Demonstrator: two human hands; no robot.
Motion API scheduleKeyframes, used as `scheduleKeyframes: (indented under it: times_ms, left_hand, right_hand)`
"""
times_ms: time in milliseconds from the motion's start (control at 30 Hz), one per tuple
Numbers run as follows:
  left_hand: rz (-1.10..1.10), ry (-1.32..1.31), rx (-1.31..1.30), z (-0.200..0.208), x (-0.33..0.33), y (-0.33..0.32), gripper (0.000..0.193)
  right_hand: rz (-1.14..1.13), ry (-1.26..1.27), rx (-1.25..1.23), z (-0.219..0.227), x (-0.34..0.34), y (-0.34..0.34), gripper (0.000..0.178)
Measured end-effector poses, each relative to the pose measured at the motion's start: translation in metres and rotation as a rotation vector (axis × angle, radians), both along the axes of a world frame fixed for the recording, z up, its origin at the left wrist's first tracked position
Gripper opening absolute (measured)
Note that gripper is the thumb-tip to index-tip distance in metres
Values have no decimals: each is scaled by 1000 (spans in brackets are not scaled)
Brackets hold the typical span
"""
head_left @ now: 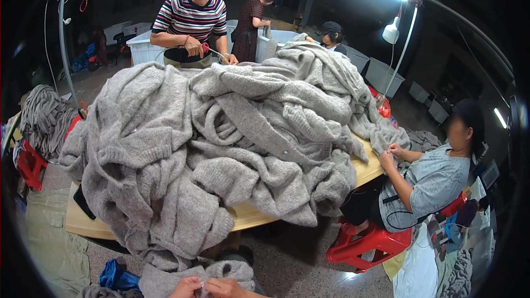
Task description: Inspecting and folding large knitted fabric pieces on a factory work table.
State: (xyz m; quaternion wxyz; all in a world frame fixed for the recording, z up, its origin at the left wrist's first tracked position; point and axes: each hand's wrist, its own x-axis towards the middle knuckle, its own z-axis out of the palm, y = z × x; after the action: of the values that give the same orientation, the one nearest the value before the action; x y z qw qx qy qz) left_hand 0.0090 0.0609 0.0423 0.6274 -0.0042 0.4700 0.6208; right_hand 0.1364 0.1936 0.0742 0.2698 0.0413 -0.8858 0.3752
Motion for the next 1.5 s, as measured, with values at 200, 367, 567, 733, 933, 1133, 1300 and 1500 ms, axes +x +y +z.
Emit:
scheduleKeyframes:
  times_ms: [200, 367, 567, 733, 933, 1133, 1300, 1500]
  left_hand:
    - [95, 48, -86, 21, 3, -3, 14]
    - [114, 133, -116, 36, 6, -4, 13]
    - [57, 280, -54, 10, -3, -14, 10]
    - [-5, 429, 55, 17, -5, -20, 12]
    - [-85, 636, -37, 30, 1, -27, 8]
    - [-128, 803, 31, 41, 3, -29, 8]
    - [-225, 1096, -52, 47, 11, -29, 9]
    - [-260, 1339, -228, 33, 23, -32, 15]
  right_hand:
    - [4, 22, 18, -5, -7, -2, 26]
    - [-6, -51, 52, -21, -9, -8, 20]
    - [12, -43, 19, -13, -15, -12, 16]
    - [0, -107, -207, -8, -22, -16, 13]
    - [99, -292, -325, -15, -21, -13, 10]
    - [101, -450, -474, -31, -18, -21, 18]
    - [-31, -430, -424, -52, -5, -34, 17]
    - [-166, -352, -195, -35, 6, -50, 16]
